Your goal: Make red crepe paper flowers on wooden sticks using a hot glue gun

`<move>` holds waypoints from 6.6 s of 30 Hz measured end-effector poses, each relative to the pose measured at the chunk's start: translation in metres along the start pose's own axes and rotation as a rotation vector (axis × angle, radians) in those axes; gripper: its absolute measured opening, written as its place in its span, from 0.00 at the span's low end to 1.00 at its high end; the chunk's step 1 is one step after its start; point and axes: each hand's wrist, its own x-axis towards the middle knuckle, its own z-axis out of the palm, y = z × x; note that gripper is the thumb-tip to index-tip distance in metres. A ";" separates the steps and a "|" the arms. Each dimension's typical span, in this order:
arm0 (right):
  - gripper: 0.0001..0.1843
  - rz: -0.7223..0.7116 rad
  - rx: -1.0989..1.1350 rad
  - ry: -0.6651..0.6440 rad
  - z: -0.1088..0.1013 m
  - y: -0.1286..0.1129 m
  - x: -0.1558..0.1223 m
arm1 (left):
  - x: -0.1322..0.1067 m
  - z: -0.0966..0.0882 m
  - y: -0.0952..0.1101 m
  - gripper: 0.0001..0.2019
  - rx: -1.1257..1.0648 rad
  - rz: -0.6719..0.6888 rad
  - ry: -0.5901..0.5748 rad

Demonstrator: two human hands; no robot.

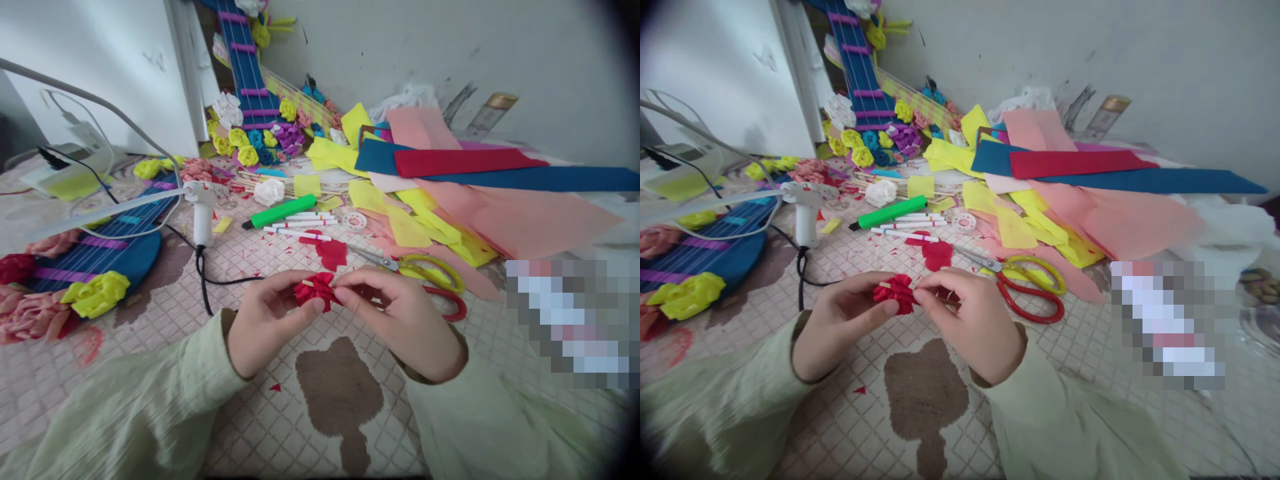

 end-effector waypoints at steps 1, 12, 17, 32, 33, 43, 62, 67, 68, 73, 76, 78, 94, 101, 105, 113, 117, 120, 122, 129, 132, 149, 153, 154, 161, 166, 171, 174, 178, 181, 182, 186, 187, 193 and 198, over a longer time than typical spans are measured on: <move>0.06 0.004 -0.002 0.007 0.000 0.000 0.000 | 0.000 0.001 0.000 0.11 -0.005 -0.012 -0.001; 0.04 -0.029 -0.041 0.090 -0.005 -0.001 0.001 | 0.003 -0.002 0.003 0.11 -0.131 -0.040 0.043; 0.02 -0.083 -0.052 0.071 -0.006 -0.003 0.002 | 0.003 -0.002 0.001 0.11 -0.119 -0.013 0.005; 0.03 -0.138 -0.065 0.150 -0.010 -0.004 0.002 | 0.004 -0.002 0.004 0.12 -0.100 0.060 -0.055; 0.03 -0.140 -0.062 0.150 -0.010 -0.004 0.003 | 0.005 -0.003 0.004 0.12 -0.096 0.067 -0.053; 0.04 -0.304 -0.179 0.228 -0.009 -0.005 0.002 | 0.004 -0.006 0.006 0.08 -0.012 0.055 -0.092; 0.08 -0.448 -0.441 0.305 -0.008 -0.007 0.002 | 0.003 -0.007 0.007 0.06 0.096 0.025 -0.090; 0.08 -0.545 -0.513 0.341 -0.008 -0.010 0.002 | 0.002 -0.007 0.007 0.04 0.091 0.000 -0.092; 0.09 -0.566 -0.535 0.347 -0.009 -0.011 0.003 | 0.002 -0.007 0.007 0.04 0.085 -0.005 -0.093; 0.10 -0.591 -0.567 0.348 -0.010 -0.012 0.005 | 0.002 -0.008 0.005 0.05 0.070 -0.023 -0.098; 0.08 -0.548 -0.493 0.325 -0.010 -0.009 0.005 | 0.001 -0.008 0.005 0.06 0.079 0.004 -0.102; 0.07 -0.485 -0.401 0.287 -0.009 -0.007 0.004 | 0.002 -0.009 0.006 0.06 0.079 0.036 -0.095; 0.01 -0.122 -0.022 0.200 -0.041 -0.005 -0.001 | 0.000 -0.010 0.005 0.09 0.035 0.170 -0.015; 0.02 -0.162 0.198 -0.009 -0.016 -0.023 -0.011 | -0.001 -0.008 0.003 0.11 0.142 0.250 0.001; 0.05 -0.209 0.185 0.066 -0.006 -0.024 -0.011 | 0.000 -0.008 0.002 0.10 0.150 0.279 -0.020; 0.07 -0.266 0.127 0.116 -0.003 -0.023 -0.011 | -0.003 -0.008 0.003 0.11 0.136 0.260 -0.056; 0.07 -0.278 0.072 0.149 -0.001 -0.020 -0.011 | -0.003 -0.007 0.005 0.12 0.119 0.236 -0.098; 0.07 -0.300 0.062 0.157 -0.001 -0.019 -0.010 | -0.002 -0.005 0.007 0.13 0.105 0.233 -0.102; 0.06 -0.311 0.057 0.161 -0.001 -0.019 -0.011 | -0.001 -0.004 0.008 0.13 0.110 0.236 -0.107; 0.06 -0.320 0.010 0.186 0.003 -0.016 -0.011 | -0.003 -0.006 0.003 0.11 0.278 0.212 -0.142; 0.05 -0.294 -0.002 0.161 0.004 -0.016 -0.010 | -0.004 -0.006 0.003 0.10 0.318 0.241 -0.144; 0.05 -0.189 0.048 -0.014 0.005 -0.014 -0.012 | -0.004 -0.005 0.003 0.11 0.364 0.192 -0.135; 0.04 -0.179 0.042 -0.018 0.005 -0.013 -0.013 | -0.004 -0.004 0.003 0.10 0.294 0.144 -0.131; 0.04 -0.171 0.049 -0.016 0.004 -0.013 -0.014 | -0.003 -0.004 0.003 0.10 0.272 0.123 -0.129; 0.08 -0.138 0.076 0.219 -0.009 -0.011 -0.011 | 0.002 -0.005 0.004 0.07 0.094 0.044 -0.113; 0.17 -0.068 -0.081 0.389 -0.019 -0.005 -0.005 | 0.002 -0.006 0.004 0.07 0.019 0.023 -0.145; 0.09 -0.087 -0.113 0.363 -0.019 -0.003 0.001 | 0.001 -0.004 0.005 0.05 0.043 0.054 -0.161; 0.06 -0.157 -0.084 0.234 -0.019 -0.004 0.002 | -0.001 -0.005 0.003 0.05 0.162 0.119 -0.200; 0.10 -0.171 0.067 -0.016 -0.018 -0.006 0.002 | -0.004 -0.006 0.001 0.06 0.297 0.158 -0.338; 0.09 -0.162 0.151 -0.155 -0.015 -0.006 0.004 | -0.006 -0.005 0.000 0.06 0.326 0.132 -0.413; 0.10 -0.154 0.165 -0.175 -0.014 -0.006 0.004 | -0.007 -0.005 0.000 0.06 0.325 0.126 -0.418; 0.12 -0.109 0.174 -0.170 -0.010 -0.004 0.007 | -0.007 -0.003 -0.001 0.08 0.258 0.111 -0.402; 0.12 -0.101 0.176 -0.163 -0.009 -0.003 0.007 | -0.007 -0.003 -0.002 0.08 0.236 0.109 -0.396; 0.08 -0.133 0.246 -0.155 -0.009 -0.002 0.007 | -0.007 -0.003 -0.001 0.08 0.115 0.058 -0.384; 0.08 -0.163 0.165 -0.151 -0.008 -0.001 0.007 | -0.009 0.000 -0.003 0.10 -0.016 0.007 -0.321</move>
